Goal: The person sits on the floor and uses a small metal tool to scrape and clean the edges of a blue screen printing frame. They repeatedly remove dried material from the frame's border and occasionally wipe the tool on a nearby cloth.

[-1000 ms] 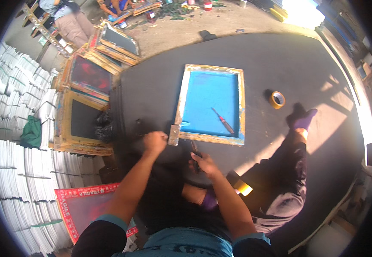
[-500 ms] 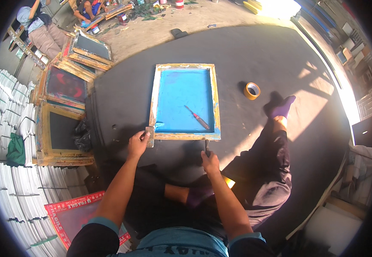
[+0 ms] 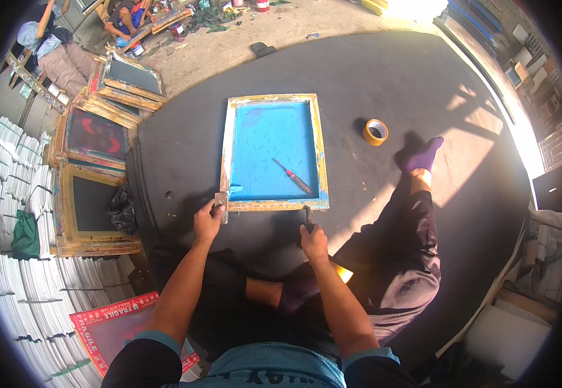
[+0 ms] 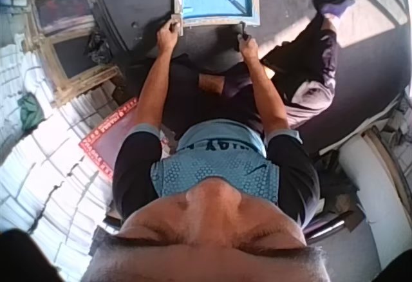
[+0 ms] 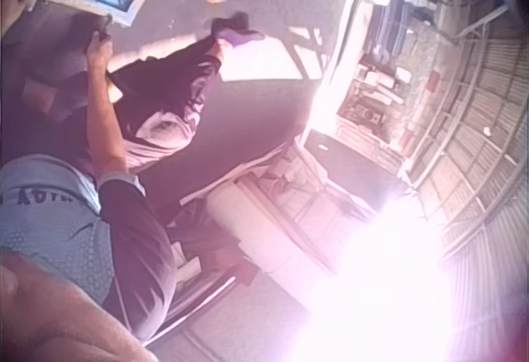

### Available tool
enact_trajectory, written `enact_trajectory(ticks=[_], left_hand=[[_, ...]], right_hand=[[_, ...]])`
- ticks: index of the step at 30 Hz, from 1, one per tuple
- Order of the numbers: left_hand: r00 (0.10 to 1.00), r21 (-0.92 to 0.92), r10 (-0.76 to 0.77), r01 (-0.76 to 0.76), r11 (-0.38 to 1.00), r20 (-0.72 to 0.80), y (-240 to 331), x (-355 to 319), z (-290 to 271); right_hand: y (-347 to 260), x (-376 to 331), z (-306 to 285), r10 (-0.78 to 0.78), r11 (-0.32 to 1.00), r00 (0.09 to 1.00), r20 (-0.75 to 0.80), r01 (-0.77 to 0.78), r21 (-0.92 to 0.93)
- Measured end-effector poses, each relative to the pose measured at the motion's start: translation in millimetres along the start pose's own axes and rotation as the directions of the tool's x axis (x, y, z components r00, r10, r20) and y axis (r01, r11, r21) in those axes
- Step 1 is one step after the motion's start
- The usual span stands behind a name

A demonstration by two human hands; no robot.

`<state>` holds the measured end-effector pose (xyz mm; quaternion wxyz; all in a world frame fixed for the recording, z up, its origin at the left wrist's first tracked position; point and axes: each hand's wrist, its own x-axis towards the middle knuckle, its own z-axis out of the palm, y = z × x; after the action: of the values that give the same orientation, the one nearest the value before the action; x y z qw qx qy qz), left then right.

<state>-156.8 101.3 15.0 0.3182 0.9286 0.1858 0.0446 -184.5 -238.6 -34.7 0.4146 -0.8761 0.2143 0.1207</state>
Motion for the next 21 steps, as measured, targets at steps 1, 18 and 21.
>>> enact_trajectory(ticks=[1,18,21], left_hand=[[1.0,0.008,0.017,-0.017,1.0,-0.009,-1,0,2],[0.999,0.025,0.049,-0.049,0.998,-0.017,-6,2,10],[0.999,0.047,0.049,-0.048,0.998,-0.013,-9,-8,9]], right_hand=[[0,1,-1,-0.005,1.0,1.0,-0.002,0.005,-0.004],[-26,-1,-22,0.202,0.949,0.964,0.171,-0.236,0.207],[-19,-11,-26,0.204,0.904,0.935,0.289,-0.293,0.311]])
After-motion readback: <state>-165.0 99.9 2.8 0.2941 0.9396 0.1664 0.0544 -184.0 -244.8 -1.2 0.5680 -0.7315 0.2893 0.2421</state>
